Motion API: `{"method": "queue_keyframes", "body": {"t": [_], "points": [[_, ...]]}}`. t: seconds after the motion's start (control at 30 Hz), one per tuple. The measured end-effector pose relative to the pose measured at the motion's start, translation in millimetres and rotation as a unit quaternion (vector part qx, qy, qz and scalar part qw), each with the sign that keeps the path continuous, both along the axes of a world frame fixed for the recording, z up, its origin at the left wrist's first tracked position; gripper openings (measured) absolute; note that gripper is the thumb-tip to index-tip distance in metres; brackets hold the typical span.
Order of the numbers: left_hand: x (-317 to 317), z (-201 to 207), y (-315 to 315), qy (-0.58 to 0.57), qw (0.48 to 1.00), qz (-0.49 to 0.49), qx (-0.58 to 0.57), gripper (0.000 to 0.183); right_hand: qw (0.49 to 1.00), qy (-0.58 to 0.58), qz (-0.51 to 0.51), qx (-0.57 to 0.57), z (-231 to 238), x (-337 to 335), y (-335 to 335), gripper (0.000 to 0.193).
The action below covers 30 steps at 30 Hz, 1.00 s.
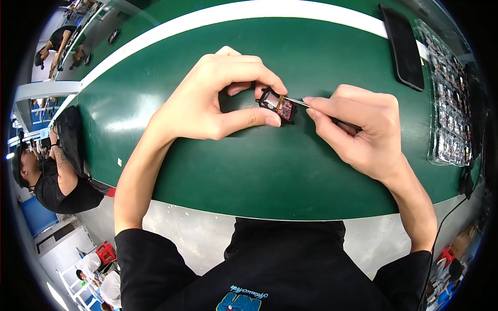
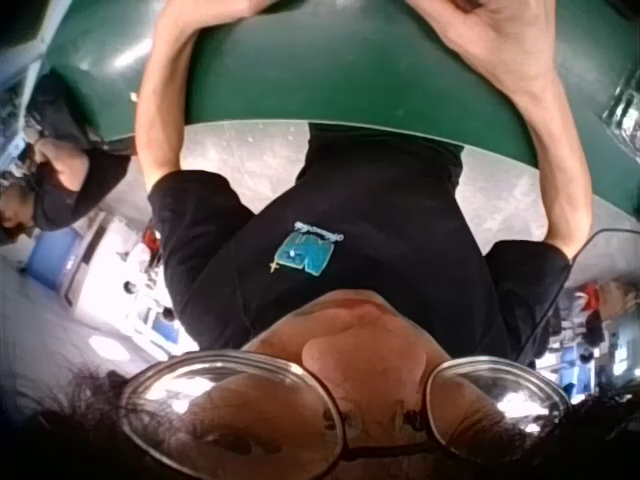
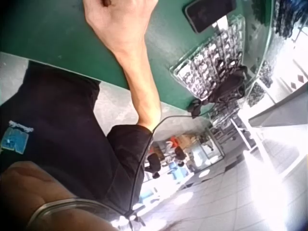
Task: Assemble internal components into a small electronic device casing using a specialized tool.
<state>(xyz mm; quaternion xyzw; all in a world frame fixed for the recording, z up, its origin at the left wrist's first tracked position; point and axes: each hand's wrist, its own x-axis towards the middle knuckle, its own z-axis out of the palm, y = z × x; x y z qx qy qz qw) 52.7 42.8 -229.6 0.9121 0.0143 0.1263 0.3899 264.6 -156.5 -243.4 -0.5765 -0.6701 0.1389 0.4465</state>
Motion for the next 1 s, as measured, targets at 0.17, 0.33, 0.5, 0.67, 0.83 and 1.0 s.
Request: {"method": "queue_keyframes", "body": {"t": [0.17, 0.33, 0.5, 0.67, 0.83, 1.0], "points": [[-1, 0, -4, 0.017, 1.000, 0.011, -0.002, 0.050, 1.000, 0.013, -0.013, -0.011, 8, 5, -3, 0.014], [-1, -1, -10, 0.010, 1.000, 0.022, 0.015, 0.055, 0.996, 0.057, -0.066, -0.025, 11, 15, -5, 0.015], [0, 4, -6, 0.022, 1.000, 0.009, 0.017, 0.048, 0.983, 0.155, -0.084, -0.047, 7, 3, -2, 0.016], [0, 2, -9, 0.010, 1.000, 0.017, 0.022, 0.053, 0.995, 0.058, -0.040, -0.071, 19, 0, 1, 0.010], [-1, 3, -12, 0.029, 0.998, 0.041, 0.032, 0.059, 0.998, 0.040, -0.005, -0.043, 11, -8, 1, 0.022], [-7, 10, -12, 0.085, 0.994, 0.049, -0.051, 0.081, 0.999, -0.038, 0.000, -0.016, 4, -17, 2, 0.048]]}}
